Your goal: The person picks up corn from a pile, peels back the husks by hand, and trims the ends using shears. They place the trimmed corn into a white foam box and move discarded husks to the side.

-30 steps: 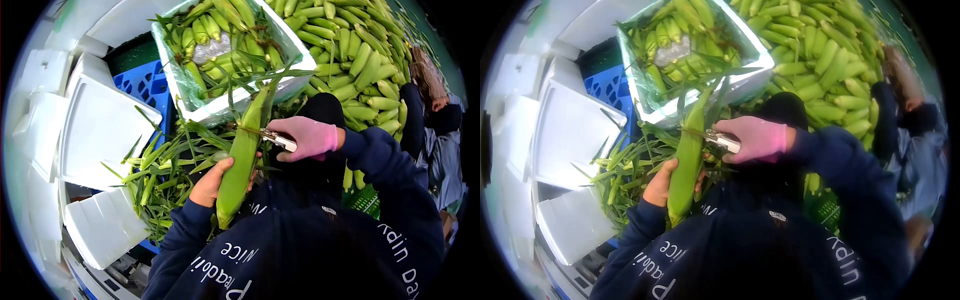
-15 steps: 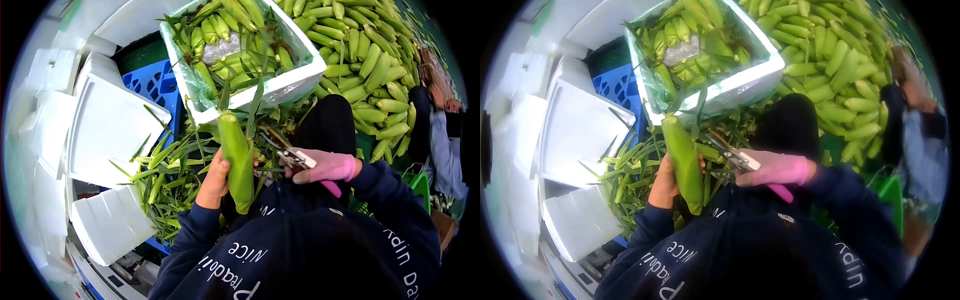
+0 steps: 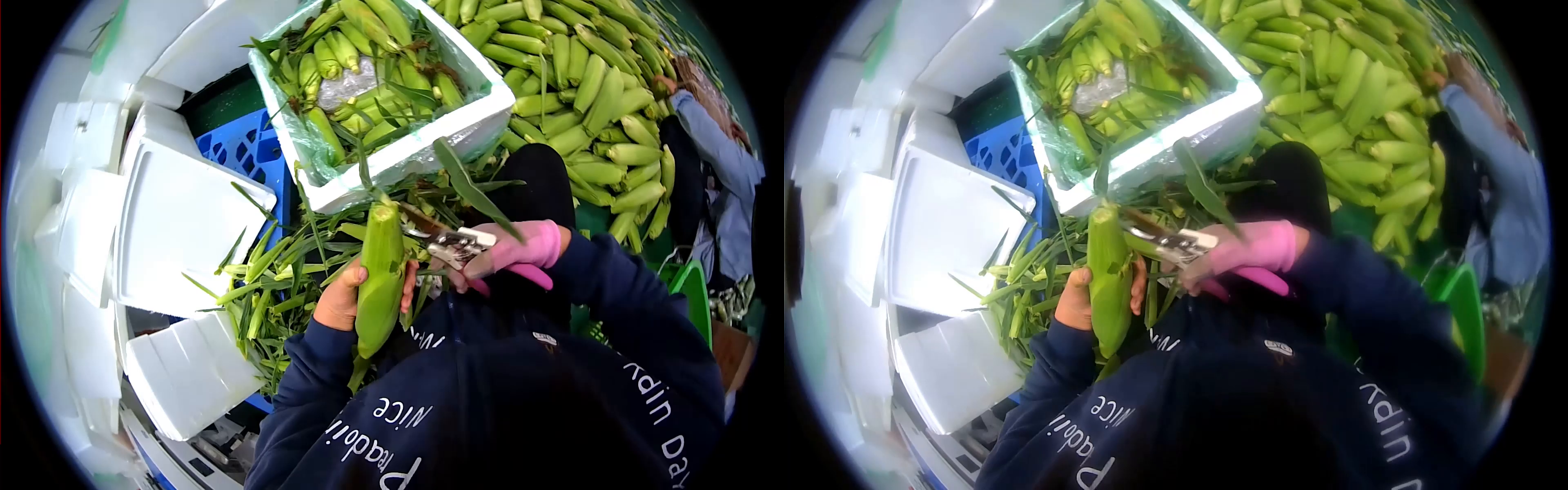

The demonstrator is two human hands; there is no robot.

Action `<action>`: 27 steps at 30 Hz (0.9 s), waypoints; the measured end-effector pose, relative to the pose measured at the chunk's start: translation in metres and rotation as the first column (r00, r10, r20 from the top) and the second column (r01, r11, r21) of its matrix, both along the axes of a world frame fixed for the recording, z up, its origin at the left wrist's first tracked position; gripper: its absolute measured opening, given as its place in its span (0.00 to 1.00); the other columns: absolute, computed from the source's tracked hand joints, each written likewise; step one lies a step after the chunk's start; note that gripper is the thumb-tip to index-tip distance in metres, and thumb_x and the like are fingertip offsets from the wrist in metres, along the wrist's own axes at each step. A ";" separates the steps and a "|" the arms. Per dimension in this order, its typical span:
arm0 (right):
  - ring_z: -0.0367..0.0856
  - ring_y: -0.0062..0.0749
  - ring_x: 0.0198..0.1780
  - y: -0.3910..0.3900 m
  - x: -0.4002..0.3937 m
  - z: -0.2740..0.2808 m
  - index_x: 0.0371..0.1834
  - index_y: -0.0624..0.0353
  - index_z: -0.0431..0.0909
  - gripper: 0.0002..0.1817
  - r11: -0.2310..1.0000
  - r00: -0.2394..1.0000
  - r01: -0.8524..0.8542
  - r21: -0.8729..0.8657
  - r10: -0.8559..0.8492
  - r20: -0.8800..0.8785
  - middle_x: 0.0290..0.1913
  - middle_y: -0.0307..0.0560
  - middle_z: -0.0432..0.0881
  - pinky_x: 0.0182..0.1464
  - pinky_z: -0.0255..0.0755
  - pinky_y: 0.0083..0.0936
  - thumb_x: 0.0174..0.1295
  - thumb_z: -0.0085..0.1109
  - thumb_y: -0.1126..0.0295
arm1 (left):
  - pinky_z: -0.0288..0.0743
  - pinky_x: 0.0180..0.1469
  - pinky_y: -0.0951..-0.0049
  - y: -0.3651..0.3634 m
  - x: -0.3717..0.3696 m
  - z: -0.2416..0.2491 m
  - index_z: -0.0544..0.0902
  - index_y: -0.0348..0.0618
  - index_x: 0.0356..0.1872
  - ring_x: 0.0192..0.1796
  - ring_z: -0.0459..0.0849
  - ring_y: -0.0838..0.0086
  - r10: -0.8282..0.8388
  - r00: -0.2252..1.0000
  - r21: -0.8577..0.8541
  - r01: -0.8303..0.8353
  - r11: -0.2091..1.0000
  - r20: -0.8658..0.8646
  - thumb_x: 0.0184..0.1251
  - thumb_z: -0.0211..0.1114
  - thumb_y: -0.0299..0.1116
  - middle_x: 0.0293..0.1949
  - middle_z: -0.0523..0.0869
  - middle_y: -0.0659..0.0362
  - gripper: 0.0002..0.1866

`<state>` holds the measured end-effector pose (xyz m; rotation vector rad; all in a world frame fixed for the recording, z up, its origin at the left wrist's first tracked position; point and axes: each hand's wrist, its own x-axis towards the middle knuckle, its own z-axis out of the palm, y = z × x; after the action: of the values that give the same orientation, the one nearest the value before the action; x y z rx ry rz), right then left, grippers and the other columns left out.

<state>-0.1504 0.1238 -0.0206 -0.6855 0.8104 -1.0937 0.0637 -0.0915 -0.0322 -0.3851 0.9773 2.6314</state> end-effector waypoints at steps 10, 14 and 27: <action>0.78 0.24 0.34 0.002 0.015 -0.010 0.55 0.61 0.73 0.20 0.932 0.859 0.361 0.025 -0.322 -0.398 0.38 0.41 0.79 0.38 0.75 0.22 0.63 0.67 0.66 | 0.82 0.46 0.60 -0.040 -0.017 0.001 0.75 0.37 0.60 0.41 0.86 0.64 0.626 0.765 -0.094 -0.642 0.761 -0.151 0.72 0.54 0.68 0.38 0.84 0.52 0.39; 0.79 0.49 0.52 -0.005 0.041 -0.013 0.64 0.64 0.69 0.37 0.915 0.480 0.370 -0.161 -0.336 -0.810 0.49 0.56 0.77 0.58 0.74 0.35 0.51 0.74 0.64 | 0.76 0.69 0.46 -0.068 -0.033 0.018 0.76 0.44 0.56 0.56 0.83 0.65 0.980 0.184 0.051 -0.982 0.180 0.072 0.76 0.60 0.58 0.50 0.84 0.55 0.26; 0.83 0.54 0.45 -0.067 0.059 -0.013 0.53 0.60 0.74 0.29 0.803 0.282 0.522 -0.288 -0.481 -0.830 0.41 0.56 0.83 0.48 0.77 0.41 0.50 0.73 0.60 | 0.73 0.71 0.60 -0.002 -0.060 -0.022 0.74 0.44 0.66 0.65 0.79 0.68 0.977 0.035 -0.041 -0.999 0.027 -0.209 0.76 0.56 0.63 0.63 0.81 0.58 0.33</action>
<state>-0.0910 0.0571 -0.0331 -1.0175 2.1053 -1.2500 0.0034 -0.0936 -0.0539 -1.5074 1.2544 3.8557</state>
